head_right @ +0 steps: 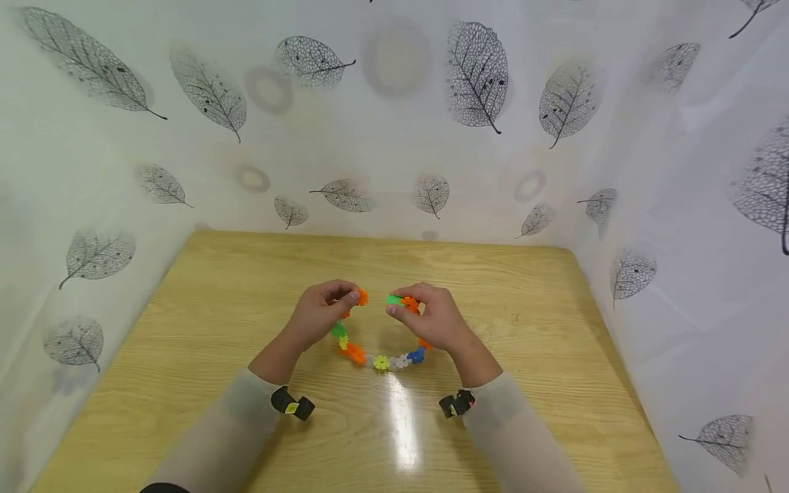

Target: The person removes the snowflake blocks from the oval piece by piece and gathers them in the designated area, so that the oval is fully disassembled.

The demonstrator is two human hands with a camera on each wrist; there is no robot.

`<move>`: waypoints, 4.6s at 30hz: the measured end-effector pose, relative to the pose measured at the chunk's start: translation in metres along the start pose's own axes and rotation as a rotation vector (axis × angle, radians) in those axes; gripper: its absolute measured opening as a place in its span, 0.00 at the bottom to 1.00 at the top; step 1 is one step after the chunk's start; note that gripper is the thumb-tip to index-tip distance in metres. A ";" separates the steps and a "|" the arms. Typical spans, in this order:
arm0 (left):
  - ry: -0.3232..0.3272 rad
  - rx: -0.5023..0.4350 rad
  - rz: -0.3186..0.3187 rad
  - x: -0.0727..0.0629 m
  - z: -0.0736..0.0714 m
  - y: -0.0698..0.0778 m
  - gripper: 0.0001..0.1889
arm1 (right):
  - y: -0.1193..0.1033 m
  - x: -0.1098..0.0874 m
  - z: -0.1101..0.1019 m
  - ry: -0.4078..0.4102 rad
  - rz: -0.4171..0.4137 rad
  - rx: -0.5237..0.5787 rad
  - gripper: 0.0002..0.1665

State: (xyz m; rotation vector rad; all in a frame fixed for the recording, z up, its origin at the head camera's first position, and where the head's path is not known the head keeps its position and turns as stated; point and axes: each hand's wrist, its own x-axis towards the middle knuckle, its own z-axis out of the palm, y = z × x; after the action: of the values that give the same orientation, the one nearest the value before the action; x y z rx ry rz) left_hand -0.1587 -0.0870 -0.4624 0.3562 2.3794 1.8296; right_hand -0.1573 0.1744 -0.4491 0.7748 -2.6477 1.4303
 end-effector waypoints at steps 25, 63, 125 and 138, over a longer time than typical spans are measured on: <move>-0.013 0.086 -0.058 0.011 0.013 -0.012 0.16 | -0.006 0.002 0.010 -0.034 -0.058 -0.035 0.18; -0.054 -0.043 -0.111 -0.003 0.023 0.017 0.15 | -0.004 -0.001 0.005 0.010 -0.146 -0.047 0.22; 0.154 0.030 -0.329 -0.005 -0.092 -0.052 0.24 | -0.004 -0.010 -0.008 0.229 -0.373 -0.002 0.11; 0.146 0.349 -0.350 0.002 -0.105 -0.066 0.20 | -0.029 -0.013 -0.015 0.224 -0.353 -0.004 0.10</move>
State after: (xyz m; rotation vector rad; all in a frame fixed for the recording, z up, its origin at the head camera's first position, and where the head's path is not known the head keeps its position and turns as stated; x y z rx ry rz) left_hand -0.1926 -0.2011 -0.4988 -0.1652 2.6507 1.3319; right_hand -0.1361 0.1781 -0.4210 0.9602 -2.2135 1.3287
